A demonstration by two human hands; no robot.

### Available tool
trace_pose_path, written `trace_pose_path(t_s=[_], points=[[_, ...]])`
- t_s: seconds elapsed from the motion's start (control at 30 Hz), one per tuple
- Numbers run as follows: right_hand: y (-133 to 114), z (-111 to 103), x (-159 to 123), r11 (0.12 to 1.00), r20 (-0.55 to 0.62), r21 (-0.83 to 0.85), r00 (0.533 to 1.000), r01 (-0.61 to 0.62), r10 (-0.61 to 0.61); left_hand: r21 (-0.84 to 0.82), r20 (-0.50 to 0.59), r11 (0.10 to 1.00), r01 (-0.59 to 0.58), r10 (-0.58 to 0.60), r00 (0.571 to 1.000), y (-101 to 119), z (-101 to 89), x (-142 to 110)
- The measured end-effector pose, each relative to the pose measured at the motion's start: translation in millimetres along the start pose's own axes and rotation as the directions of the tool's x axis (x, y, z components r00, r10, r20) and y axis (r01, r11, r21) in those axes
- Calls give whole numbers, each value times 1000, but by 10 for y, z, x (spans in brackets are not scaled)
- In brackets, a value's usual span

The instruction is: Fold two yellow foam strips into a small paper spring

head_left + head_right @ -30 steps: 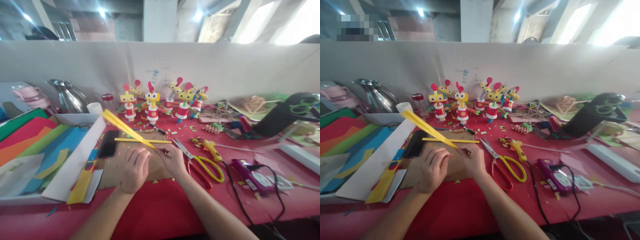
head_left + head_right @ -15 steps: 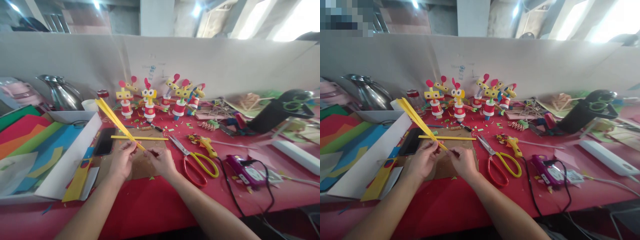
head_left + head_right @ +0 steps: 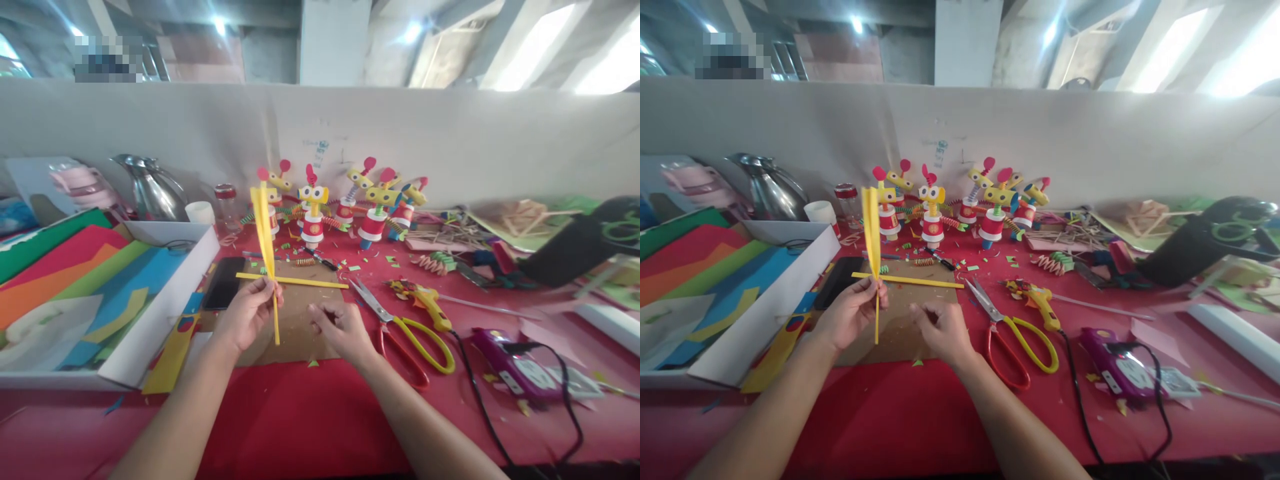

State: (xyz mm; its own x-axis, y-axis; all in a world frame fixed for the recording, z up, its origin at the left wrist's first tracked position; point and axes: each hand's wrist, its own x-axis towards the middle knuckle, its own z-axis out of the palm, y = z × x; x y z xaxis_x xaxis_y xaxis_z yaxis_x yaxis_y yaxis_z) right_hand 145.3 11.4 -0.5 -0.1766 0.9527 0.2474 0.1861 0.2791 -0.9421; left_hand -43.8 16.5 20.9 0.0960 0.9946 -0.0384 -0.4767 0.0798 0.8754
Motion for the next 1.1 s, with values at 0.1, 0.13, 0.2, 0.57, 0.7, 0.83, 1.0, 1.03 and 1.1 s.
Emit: trace_pose_path(t_s=[0.1, 0.13, 0.2, 0.57, 0.7, 0.83, 1.0, 1.03, 1.1], points=[[-13, 17, 38, 987, 51, 146, 997, -66, 59, 129, 110, 985, 115, -129, 985, 34, 2, -59], [-20, 27, 49, 968, 71, 224, 993, -109, 96, 164, 135, 975, 153, -175, 975, 29, 9, -75], [-34, 47, 62, 914, 122, 359, 981, -187, 153, 235, 180, 949, 209, -254, 950, -2, 25, -98], [-8, 100, 57, 794, 129, 529, 954, -298, 271, 484, 286, 847, 222, -393, 874, -75, 1, -93], [33, 56, 87, 773, 53, 567, 950, -283, 309, 561, 290, 802, 207, -424, 858, -30, -34, -87], [80, -6, 131, 771, -22, 594, 953, -231, 302, 630, 300, 758, 170, -439, 847, 6, -103, -74], [70, 17, 133, 810, -48, 542, 954, -224, 295, 705, 229, 695, 145, -416, 880, 35, -154, -86], [67, 31, 131, 817, -52, 533, 955, -221, 292, 689, 222, 710, 147, -400, 889, 38, -140, -91], [68, 58, 127, 825, -58, 524, 957, -212, 283, 652, 233, 747, 128, -359, 904, 36, -79, -101]])
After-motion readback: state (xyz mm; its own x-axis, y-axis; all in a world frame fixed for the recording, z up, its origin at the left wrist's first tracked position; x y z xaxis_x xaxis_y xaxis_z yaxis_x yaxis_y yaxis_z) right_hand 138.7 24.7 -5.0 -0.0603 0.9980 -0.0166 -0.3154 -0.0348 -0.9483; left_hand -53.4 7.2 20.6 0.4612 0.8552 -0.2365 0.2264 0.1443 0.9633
